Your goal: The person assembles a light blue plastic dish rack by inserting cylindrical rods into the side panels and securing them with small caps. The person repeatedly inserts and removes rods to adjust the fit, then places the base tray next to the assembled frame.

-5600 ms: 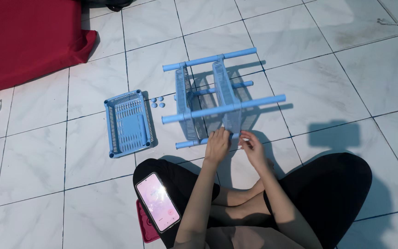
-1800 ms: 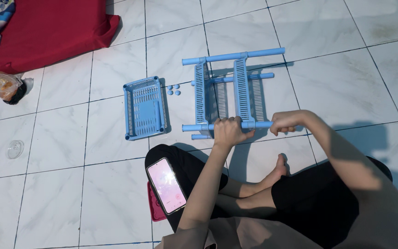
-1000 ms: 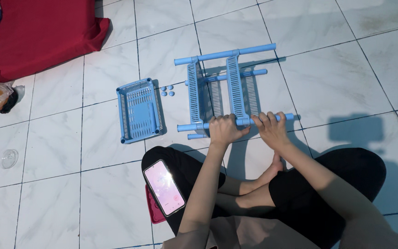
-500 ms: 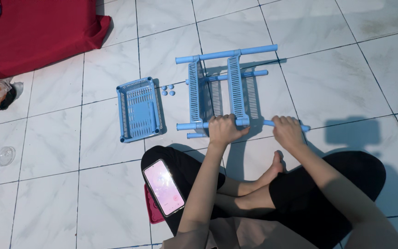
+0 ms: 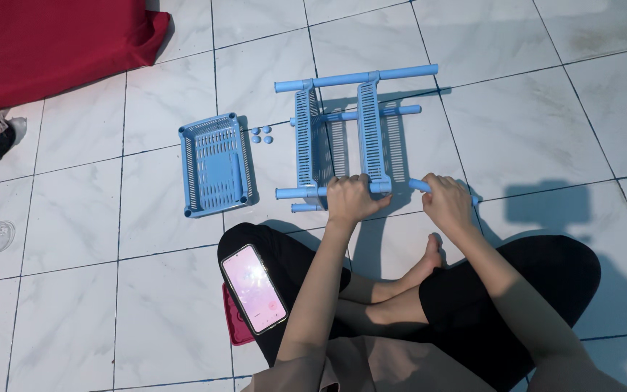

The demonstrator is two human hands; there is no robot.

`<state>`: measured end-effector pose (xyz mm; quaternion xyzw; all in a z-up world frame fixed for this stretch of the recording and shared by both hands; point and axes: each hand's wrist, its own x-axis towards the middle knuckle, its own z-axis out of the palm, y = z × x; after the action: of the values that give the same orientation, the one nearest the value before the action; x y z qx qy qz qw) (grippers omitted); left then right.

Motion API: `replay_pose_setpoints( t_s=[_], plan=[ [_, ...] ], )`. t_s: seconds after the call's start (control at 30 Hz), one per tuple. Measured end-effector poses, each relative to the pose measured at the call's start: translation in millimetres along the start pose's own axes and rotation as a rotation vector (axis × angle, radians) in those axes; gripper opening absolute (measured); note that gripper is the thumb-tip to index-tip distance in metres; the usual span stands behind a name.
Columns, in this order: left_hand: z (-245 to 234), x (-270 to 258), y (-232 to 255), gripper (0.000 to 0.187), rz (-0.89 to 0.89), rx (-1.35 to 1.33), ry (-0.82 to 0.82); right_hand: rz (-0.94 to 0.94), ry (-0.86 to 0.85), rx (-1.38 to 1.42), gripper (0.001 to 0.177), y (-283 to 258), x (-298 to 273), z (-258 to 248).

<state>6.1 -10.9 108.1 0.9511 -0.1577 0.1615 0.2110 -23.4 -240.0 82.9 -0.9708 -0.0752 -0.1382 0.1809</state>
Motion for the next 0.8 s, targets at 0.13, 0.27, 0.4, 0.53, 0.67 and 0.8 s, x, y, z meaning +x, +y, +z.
replay_pose_setpoints(
  t_s=[0.13,0.27,0.4,0.53,0.67,0.8],
  plan=[
    [-2,2,0,0.058,0.003,-0.005,0.017,0.067,-0.034,0.002,0.016,-2,-2,-4],
    [0,0,0,0.057,0.001,-0.021,0.024,0.041,-0.042,0.013,0.015,-9,-7,-5],
    [3,-2,-4,0.056,-0.014,-0.035,0.02,0.08,-0.106,0.046,0.015,-20,-12,-6],
    [5,-2,-5,0.059,-0.014,-0.022,0.003,0.098,-0.159,0.053,0.017,-31,-12,-9],
    [7,-2,-7,0.061,-0.046,-0.037,-0.028,0.105,-0.176,0.087,0.017,-50,-8,-14],
    [17,-6,-10,0.064,-0.03,-0.084,0.034,0.063,-0.16,0.127,0.017,-77,-2,-19]
  ],
)
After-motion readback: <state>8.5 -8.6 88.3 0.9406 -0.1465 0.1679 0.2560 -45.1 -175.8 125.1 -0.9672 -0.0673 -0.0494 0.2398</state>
